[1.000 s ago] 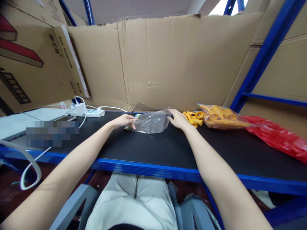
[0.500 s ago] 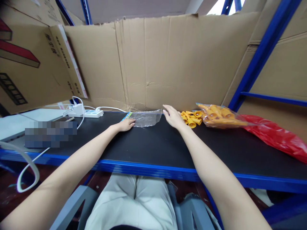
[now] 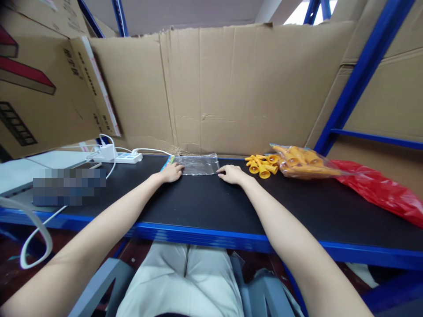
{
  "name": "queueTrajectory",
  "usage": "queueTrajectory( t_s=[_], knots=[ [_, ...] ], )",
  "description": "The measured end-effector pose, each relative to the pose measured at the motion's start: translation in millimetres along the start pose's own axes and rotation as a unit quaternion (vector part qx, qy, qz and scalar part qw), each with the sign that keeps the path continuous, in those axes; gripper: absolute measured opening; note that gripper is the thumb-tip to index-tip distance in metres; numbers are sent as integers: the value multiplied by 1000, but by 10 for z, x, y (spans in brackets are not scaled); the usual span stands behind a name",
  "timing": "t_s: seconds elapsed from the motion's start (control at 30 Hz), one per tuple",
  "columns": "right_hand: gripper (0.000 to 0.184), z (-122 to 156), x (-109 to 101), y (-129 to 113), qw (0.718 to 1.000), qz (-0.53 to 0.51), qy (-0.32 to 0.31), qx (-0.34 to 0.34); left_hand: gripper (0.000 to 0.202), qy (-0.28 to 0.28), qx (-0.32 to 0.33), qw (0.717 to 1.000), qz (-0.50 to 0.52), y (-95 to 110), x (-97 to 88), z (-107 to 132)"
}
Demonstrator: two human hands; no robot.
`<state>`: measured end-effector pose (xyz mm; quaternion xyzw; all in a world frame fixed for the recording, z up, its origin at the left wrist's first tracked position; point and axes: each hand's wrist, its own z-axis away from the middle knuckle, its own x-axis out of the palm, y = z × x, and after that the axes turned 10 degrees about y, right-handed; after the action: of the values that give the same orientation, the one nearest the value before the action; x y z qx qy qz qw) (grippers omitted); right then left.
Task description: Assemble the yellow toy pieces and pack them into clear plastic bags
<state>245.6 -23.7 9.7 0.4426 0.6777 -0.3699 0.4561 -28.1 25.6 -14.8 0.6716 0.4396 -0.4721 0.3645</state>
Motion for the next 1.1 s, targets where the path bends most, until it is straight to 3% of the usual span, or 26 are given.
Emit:
queueTrajectory(
  t_s=[0.1, 0.2, 0.33, 0.43, 0.7, 0.8, 1.1],
  knots=[
    [32, 4, -75, 108, 993, 83, 47, 71, 47, 5, -11, 1000, 19, -73, 47, -39],
    [31, 46, -179, 246, 961, 175, 119, 175, 46, -1, -12, 999, 39, -128, 70, -67],
    [28, 102, -251, 424, 931, 204, 106, 284, 47, -8, -7, 999, 44, -145, 55, -74],
    [30, 98, -222, 507, 928, 209, 84, 297, 50, -18, -1, 999, 34, -141, 43, -75],
    [33, 37, -45, 561, 923, 230, 96, 294, 52, -16, 10, 999, 34, -189, 93, -119],
    [28, 32, -98, 526, 922, 212, 104, 308, 52, -20, 19, 999, 31, -199, 90, -129],
    [36, 67, -377, 345, 913, 84, 207, 342, 51, -29, 38, 998, 34, -224, 48, -130]
  ],
)
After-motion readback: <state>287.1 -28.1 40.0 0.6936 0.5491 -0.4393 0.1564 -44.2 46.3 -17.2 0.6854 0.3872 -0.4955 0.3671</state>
